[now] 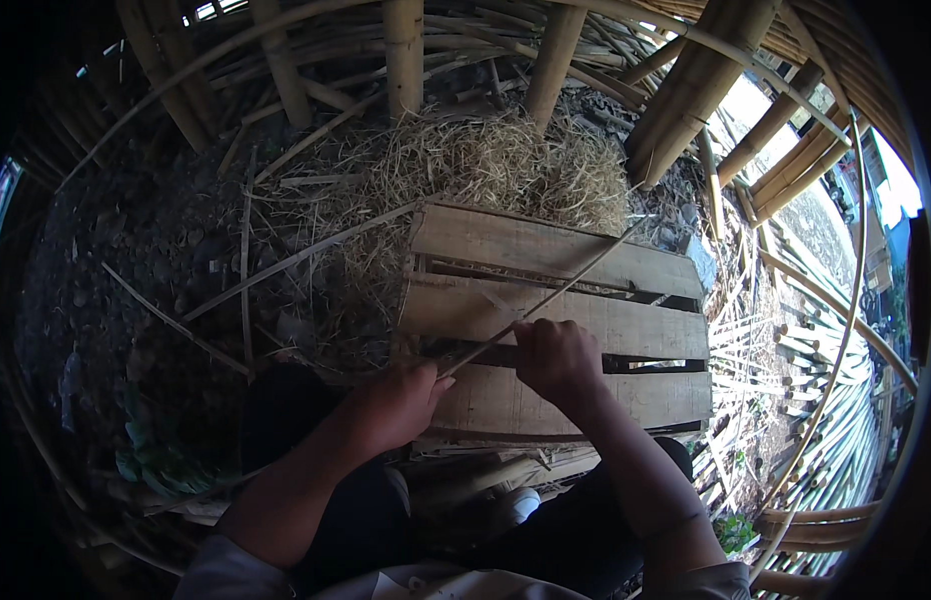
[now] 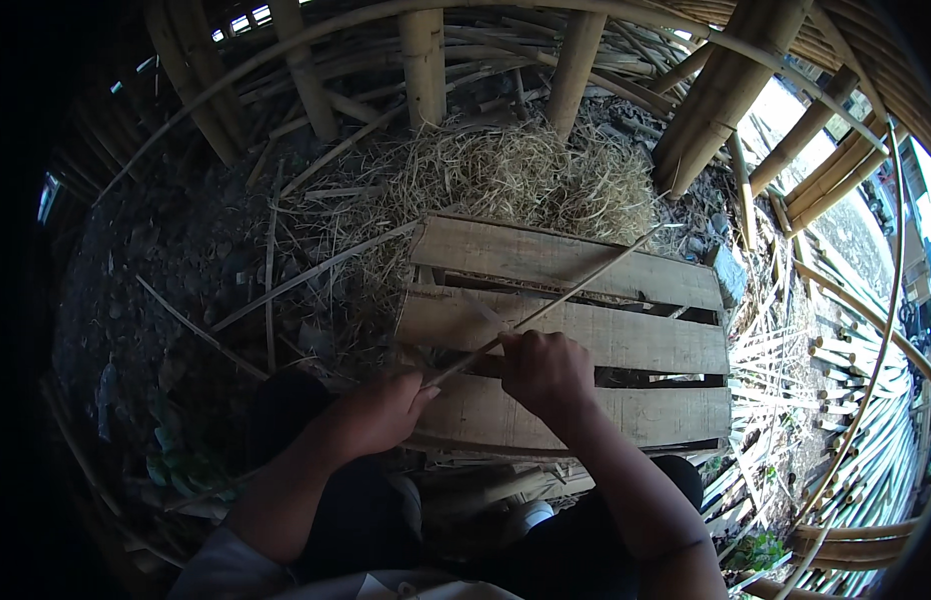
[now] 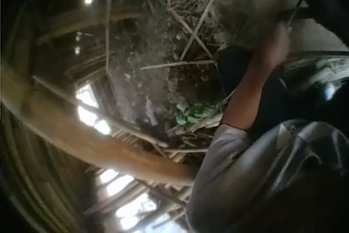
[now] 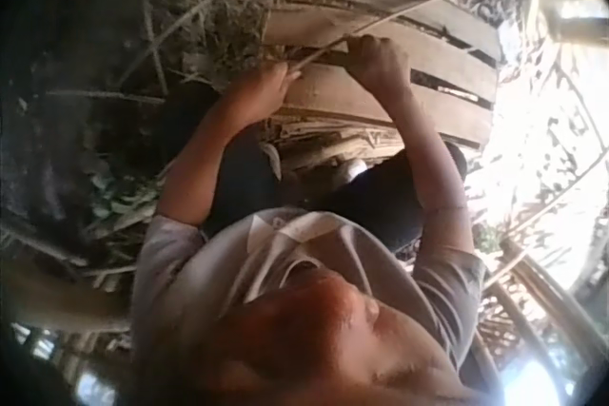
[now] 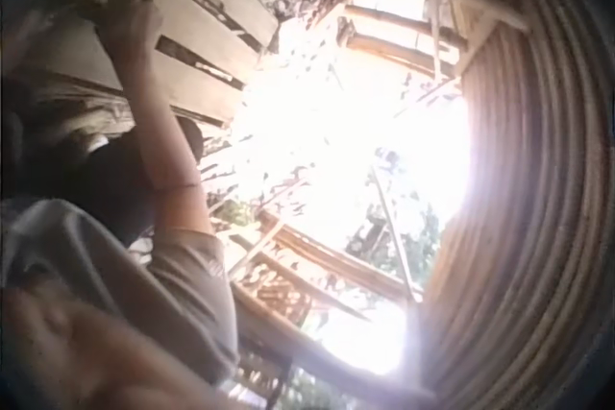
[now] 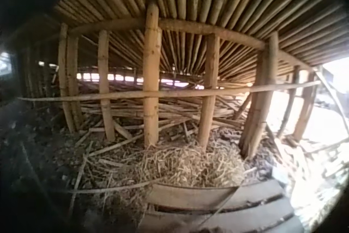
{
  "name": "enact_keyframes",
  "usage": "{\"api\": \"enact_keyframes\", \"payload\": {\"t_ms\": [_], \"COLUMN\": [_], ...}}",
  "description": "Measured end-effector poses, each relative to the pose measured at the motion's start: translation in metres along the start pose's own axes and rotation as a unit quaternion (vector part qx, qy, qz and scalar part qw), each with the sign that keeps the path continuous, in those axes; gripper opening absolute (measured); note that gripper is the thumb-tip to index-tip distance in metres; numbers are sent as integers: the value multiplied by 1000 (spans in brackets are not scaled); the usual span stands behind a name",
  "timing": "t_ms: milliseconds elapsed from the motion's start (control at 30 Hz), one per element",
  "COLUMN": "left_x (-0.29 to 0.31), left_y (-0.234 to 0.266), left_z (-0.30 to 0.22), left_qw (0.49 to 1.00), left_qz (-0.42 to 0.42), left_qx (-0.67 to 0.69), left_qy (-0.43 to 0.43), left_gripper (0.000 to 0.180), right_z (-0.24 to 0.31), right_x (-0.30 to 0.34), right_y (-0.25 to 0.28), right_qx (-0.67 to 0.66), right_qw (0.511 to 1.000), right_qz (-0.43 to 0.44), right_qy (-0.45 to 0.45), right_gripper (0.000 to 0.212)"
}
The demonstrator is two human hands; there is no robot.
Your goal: The person uses a knife to shave and smooth a thin bamboo stick while seated on the ground. They repeatedly scrape along the stick's length, rotating it to work different sides, and occasionally inspect the surface.
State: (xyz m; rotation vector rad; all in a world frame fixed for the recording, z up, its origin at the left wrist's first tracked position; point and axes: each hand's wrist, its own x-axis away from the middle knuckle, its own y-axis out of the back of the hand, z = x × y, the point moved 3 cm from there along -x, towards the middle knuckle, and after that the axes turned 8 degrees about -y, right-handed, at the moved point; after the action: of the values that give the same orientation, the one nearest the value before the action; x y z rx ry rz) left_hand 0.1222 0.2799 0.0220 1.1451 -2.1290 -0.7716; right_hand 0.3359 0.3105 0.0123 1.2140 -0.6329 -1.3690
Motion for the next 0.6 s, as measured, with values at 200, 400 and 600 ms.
{"api": "enact_keyframes", "payload": {"t_ms": [200,400,600], "left_x": [-1,2,0], "left_y": [-6,-4,2], "left_z": [8,7,-3], "left_qw": [1000,1000,1000], "left_qz": [-5,-12,11], "left_qx": [-6,-18,-29], "left_qy": [-10,-21,6], "left_gripper": [36,37,37], "right_z": [3,-3,-48], "right_x": [5,-1,-17], "right_y": [-4,-8,-7], "right_qx": [-32,-29,40], "right_qw": [996,999,998], "right_qz": [81,27,-21], "right_qy": [-13,36,33], "right_gripper": [25,24,27]}}
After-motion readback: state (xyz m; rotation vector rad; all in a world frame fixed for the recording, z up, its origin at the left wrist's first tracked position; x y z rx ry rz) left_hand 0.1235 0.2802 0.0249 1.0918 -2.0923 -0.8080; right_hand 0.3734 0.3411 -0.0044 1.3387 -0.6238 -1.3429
